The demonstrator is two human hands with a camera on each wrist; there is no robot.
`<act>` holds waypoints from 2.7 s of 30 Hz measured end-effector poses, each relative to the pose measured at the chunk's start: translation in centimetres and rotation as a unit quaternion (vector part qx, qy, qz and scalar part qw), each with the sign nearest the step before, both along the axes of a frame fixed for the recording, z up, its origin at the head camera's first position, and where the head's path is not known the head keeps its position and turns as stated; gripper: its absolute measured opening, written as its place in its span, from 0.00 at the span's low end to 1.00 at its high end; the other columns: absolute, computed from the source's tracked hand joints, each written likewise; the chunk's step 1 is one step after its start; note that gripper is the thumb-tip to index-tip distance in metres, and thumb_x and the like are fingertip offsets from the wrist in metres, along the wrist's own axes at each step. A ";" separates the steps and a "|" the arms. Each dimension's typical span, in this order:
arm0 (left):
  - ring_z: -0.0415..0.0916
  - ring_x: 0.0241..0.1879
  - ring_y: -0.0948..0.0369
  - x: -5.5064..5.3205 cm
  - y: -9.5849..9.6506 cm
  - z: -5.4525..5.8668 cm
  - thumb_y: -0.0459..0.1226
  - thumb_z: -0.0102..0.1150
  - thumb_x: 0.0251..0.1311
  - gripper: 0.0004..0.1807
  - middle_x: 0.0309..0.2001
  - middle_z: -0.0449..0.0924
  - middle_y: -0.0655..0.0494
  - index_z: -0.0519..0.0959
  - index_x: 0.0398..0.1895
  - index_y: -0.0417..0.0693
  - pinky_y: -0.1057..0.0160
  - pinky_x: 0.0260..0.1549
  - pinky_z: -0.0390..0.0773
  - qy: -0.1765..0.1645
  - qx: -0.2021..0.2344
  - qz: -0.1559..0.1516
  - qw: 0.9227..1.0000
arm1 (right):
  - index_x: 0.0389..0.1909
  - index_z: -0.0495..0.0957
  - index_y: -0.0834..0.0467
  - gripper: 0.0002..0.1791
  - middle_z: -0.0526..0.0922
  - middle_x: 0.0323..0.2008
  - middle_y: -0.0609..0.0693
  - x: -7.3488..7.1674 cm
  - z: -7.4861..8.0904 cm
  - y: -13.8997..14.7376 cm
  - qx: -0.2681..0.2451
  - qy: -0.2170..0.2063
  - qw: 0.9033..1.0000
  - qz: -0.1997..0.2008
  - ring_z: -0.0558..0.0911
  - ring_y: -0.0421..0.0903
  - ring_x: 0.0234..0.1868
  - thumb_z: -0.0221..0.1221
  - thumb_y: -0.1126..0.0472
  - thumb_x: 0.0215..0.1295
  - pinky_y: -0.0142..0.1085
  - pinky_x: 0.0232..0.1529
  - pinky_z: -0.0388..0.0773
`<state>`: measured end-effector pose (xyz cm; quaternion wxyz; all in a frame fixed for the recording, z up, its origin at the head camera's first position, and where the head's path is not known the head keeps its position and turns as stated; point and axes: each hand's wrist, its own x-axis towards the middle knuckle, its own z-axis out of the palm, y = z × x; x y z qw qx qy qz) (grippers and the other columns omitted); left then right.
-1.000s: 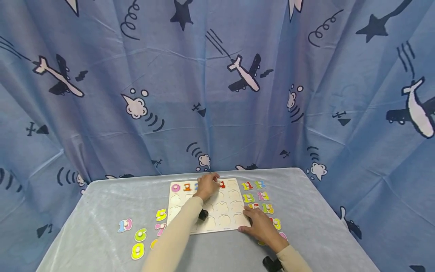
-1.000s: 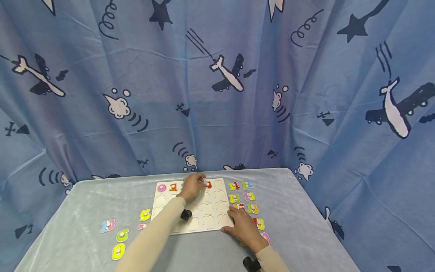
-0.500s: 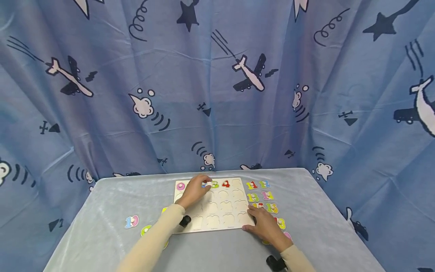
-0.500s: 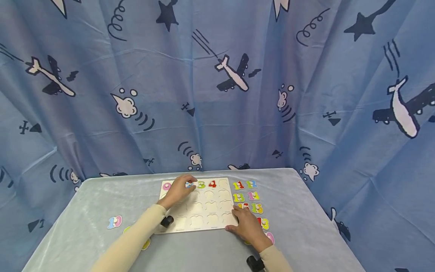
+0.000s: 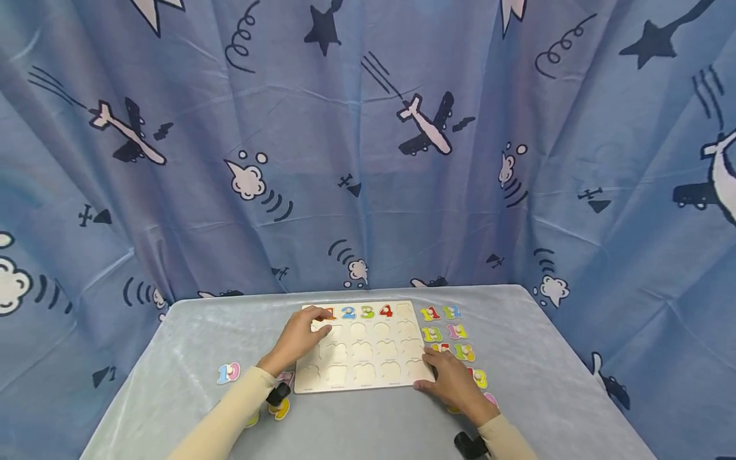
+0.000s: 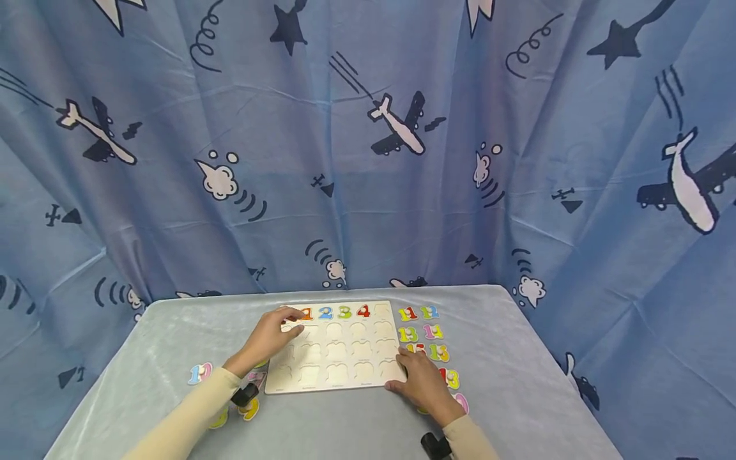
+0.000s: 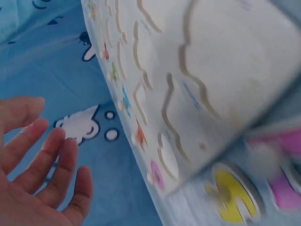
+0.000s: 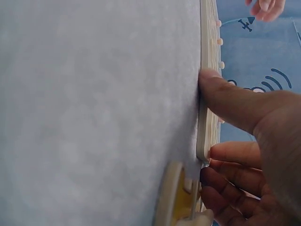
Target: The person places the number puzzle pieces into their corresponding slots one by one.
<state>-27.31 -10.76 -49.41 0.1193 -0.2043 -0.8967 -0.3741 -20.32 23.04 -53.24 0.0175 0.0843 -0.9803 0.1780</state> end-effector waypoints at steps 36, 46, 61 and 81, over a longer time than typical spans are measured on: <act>0.73 0.28 0.66 2.6 -8.0 -2.8 0.30 0.69 0.52 0.05 0.26 0.79 0.59 0.84 0.33 0.43 0.69 0.30 0.73 -0.155 -0.013 0.061 0.986 | 0.56 0.80 0.63 0.39 0.78 0.63 0.57 -0.3 -0.2 0.0 0.006 0.007 1.000 0.008 0.75 0.62 0.63 0.75 0.45 0.45 0.55 0.63 0.69; 0.72 0.27 0.66 2.2 -8.2 -3.4 0.29 0.69 0.52 0.05 0.25 0.78 0.59 0.82 0.31 0.43 0.71 0.29 0.72 -0.166 -0.006 0.065 0.984 | 0.57 0.80 0.62 0.39 0.77 0.63 0.57 -0.3 -0.3 0.0 -0.002 -0.002 1.000 0.008 0.74 0.63 0.64 0.75 0.45 0.45 0.56 0.64 0.68; 0.71 0.27 0.66 2.3 -8.4 -3.8 0.30 0.68 0.54 0.03 0.25 0.78 0.59 0.83 0.30 0.46 0.70 0.28 0.71 -0.174 -0.011 0.061 0.983 | 0.57 0.79 0.62 0.40 0.77 0.64 0.56 -0.2 -0.2 -0.1 -0.002 -0.016 1.000 0.000 0.73 0.61 0.65 0.75 0.45 0.44 0.55 0.64 0.68; 0.74 0.29 0.67 0.6 -4.2 0.5 0.32 0.69 0.55 0.03 0.27 0.81 0.60 0.84 0.31 0.47 0.69 0.31 0.73 -0.105 0.013 0.016 0.994 | 0.57 0.80 0.62 0.39 0.77 0.63 0.56 -0.4 -0.2 -0.1 0.001 -0.005 1.000 0.002 0.74 0.60 0.64 0.76 0.45 0.44 0.54 0.64 0.69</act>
